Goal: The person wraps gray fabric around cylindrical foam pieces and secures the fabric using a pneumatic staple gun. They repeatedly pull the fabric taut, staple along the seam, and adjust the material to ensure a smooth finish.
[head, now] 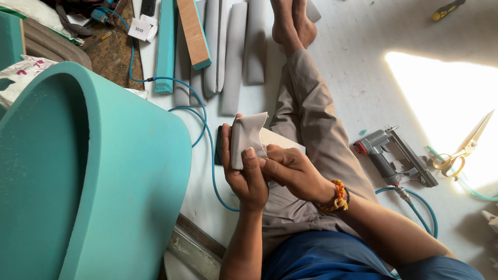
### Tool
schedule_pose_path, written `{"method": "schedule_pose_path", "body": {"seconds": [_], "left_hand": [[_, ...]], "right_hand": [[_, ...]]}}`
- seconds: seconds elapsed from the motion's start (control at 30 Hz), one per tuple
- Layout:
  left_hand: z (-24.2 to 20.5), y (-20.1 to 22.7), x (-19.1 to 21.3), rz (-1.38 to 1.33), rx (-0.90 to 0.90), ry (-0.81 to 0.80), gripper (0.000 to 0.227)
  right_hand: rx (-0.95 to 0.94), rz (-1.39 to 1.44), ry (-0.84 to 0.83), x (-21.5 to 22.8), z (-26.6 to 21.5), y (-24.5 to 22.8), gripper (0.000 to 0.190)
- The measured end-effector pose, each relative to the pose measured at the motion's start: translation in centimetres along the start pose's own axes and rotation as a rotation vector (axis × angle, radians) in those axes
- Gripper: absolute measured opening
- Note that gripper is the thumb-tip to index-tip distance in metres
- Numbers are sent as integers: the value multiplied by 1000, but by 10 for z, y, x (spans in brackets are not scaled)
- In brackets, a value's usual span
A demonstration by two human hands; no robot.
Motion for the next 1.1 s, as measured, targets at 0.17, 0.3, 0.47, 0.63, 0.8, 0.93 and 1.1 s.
{"method": "schedule_pose_path", "body": {"seconds": [0.17,0.3,0.47,0.63,0.8,0.93,1.1], "left_hand": [[-8,2,0,21,-106,11,61],[-9,0,4,-47,-143,10,62],[-13,-3,-1,-39,-169,9,62],[-12,-5,0,-33,-182,-1,63],[-8,-10,7,-27,-180,35,62],[-1,-19,7,0,-155,81,59],[-1,-31,10,48,-122,99,62]], "right_hand": [[-147,-327,14,69,-14,39,25],[-172,-1121,746,242,-82,53,32],[-373,-1672,739,317,-167,142,55],[-299,-1755,766,340,-202,185,48],[-385,-1706,745,357,-202,185,39],[-407,-1485,833,362,-181,102,45],[-61,-479,564,277,-138,-24,48]]}}
Point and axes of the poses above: each hand's wrist, its own z-axis towards the middle knuckle, its own x-axis out of the back of the hand, y = z × x, the point moved 10 cm from there along z, towards the middle knuckle, and after that the axes turned 8 degrees about y, right-handed, at the moved point
